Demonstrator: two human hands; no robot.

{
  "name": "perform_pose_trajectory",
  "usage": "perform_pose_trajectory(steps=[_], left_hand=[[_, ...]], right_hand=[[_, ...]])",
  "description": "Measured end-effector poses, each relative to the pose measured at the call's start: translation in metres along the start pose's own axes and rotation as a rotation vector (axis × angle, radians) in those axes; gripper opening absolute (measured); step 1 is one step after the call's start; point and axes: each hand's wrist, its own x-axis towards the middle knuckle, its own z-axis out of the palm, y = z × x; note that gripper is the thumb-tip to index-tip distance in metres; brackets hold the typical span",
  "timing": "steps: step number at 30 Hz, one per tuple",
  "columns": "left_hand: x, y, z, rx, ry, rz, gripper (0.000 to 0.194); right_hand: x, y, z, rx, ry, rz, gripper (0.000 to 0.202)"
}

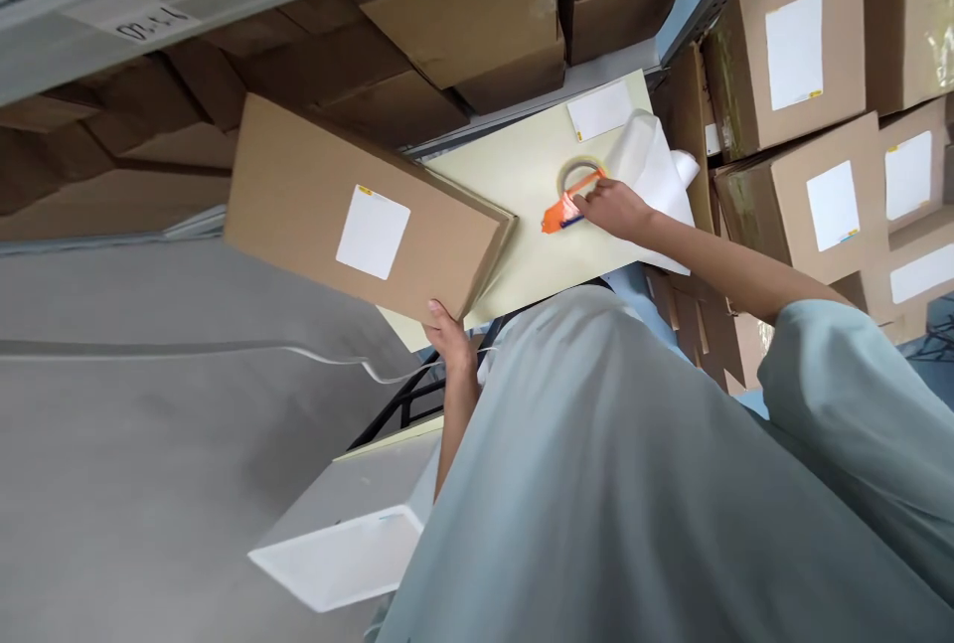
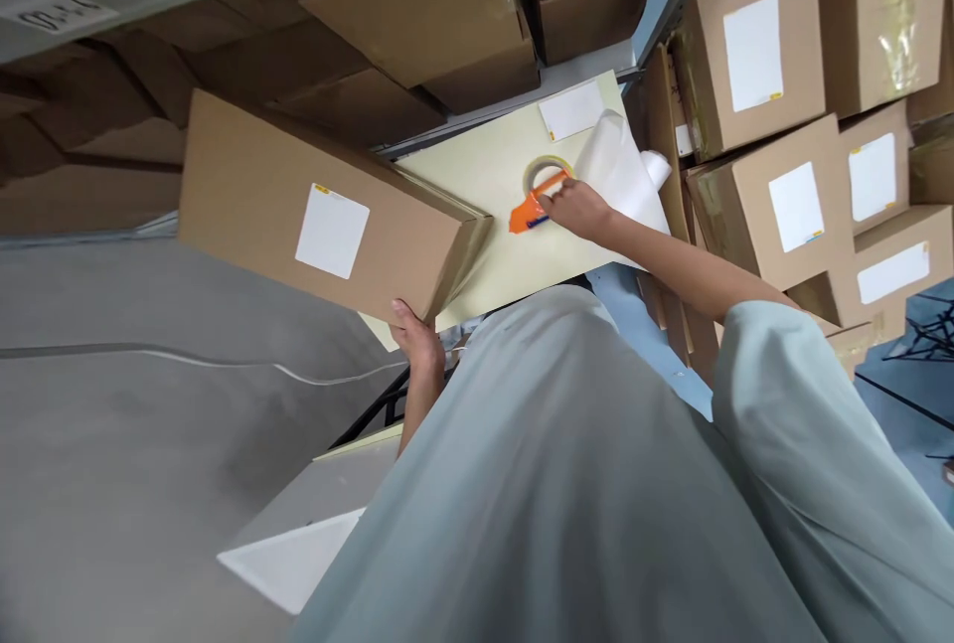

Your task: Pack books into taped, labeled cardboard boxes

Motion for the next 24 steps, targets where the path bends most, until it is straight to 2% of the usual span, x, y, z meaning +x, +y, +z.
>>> perform_pose_trajectory(steps=[4, 7, 11, 14, 17, 19, 21, 22, 24], left_hand=[[-0.006, 0.002, -0.005, 0.055, -0.021, 0.023, 0.091], [-0.011, 0.009, -0.010, 0.107, -0.052, 0.088, 0.095], [-0.009, 0.019, -0.028, 0.178, -0.046, 0.175, 0.104], [-0.003, 0.023, -0.055, 0.206, 0.011, 0.192, 0.115], [0.003, 0.034, -0.085, 0.270, 0.135, 0.134, 0.115], [0.012, 0.053, -0.094, 0.338, 0.260, 0.156, 0.107], [0.032, 0.086, -0.083, 0.415, 0.332, 0.290, 0.093], [0.048, 0.105, -0.069, 0.440, 0.329, 0.390, 0.086], [0.088, 0.146, -0.027, 0.480, 0.223, 0.572, 0.079]], right_hand=[[0.068, 0.008, -0.005, -0.050, 0.074, -0.045, 0.047], [0.098, 0.005, -0.005, -0.072, 0.160, -0.141, 0.051], [0.105, -0.006, -0.014, -0.090, 0.082, -0.207, 0.050], [0.099, -0.029, -0.022, -0.094, 0.050, -0.279, 0.047], [0.093, -0.064, -0.020, -0.040, 0.034, -0.366, 0.048], [0.088, -0.090, -0.016, 0.024, 0.004, -0.398, 0.053], [0.082, -0.115, -0.011, 0.093, -0.023, -0.394, 0.055], [0.079, -0.125, -0.008, 0.129, -0.032, -0.382, 0.054], [0.074, -0.141, -0.004, 0.188, -0.039, -0.358, 0.052]])
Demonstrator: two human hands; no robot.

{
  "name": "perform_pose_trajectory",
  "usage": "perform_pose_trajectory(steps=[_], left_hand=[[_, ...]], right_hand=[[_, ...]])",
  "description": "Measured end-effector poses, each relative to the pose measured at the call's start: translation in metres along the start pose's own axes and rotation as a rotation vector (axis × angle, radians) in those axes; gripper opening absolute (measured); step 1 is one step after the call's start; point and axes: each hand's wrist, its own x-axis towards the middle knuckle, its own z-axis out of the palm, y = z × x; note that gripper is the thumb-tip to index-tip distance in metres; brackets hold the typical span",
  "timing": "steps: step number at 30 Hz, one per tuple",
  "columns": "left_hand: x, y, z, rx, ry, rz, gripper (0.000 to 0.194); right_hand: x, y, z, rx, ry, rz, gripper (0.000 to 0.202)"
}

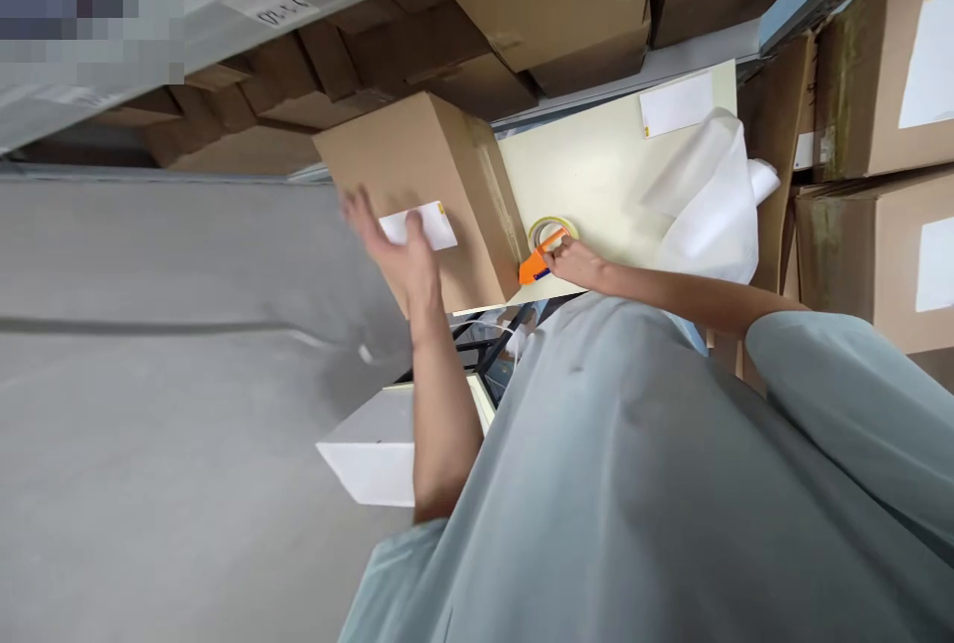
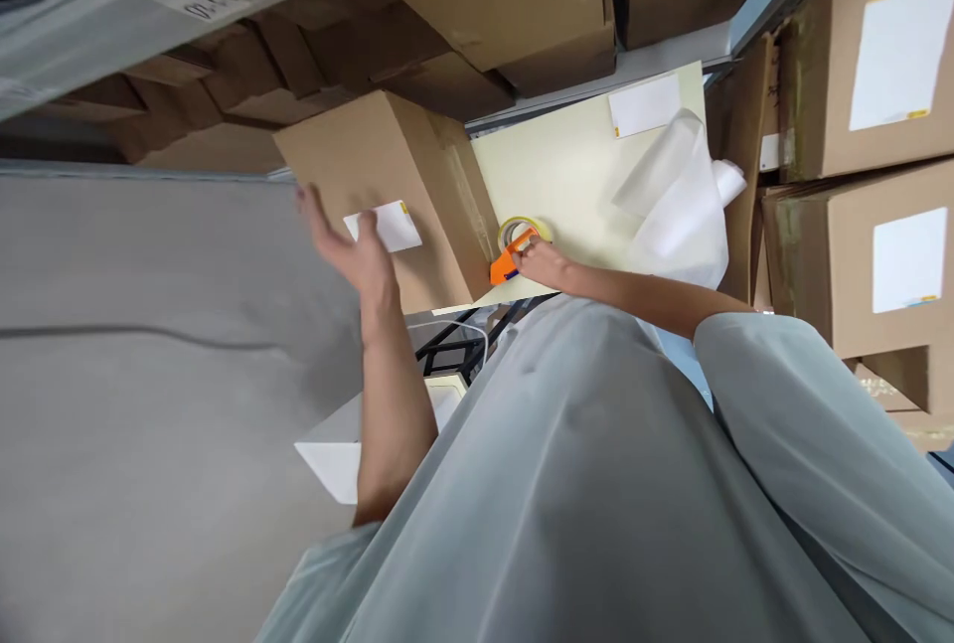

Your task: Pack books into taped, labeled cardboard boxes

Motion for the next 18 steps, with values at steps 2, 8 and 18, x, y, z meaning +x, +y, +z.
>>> perform_pose_trajectory(steps=[2, 8, 18], left_hand=[[0.052, 0.031, 0.047, 0.009, -0.107, 0.171, 0.082], [0.108, 0.065, 0.143, 0.096, -0.319, 0.108, 0.058], [0.044, 0.057, 0.119, 0.142, -0.371, 0.170, 0.050]], right_hand=[[0.000, -0.010, 0.005, 0.025, 0.003, 0.018, 0.051], [0.003, -0.022, 0.016, 0.089, 0.027, 0.036, 0.053], [0.015, -0.048, 0.032, 0.388, 0.019, 0.023, 0.047]])
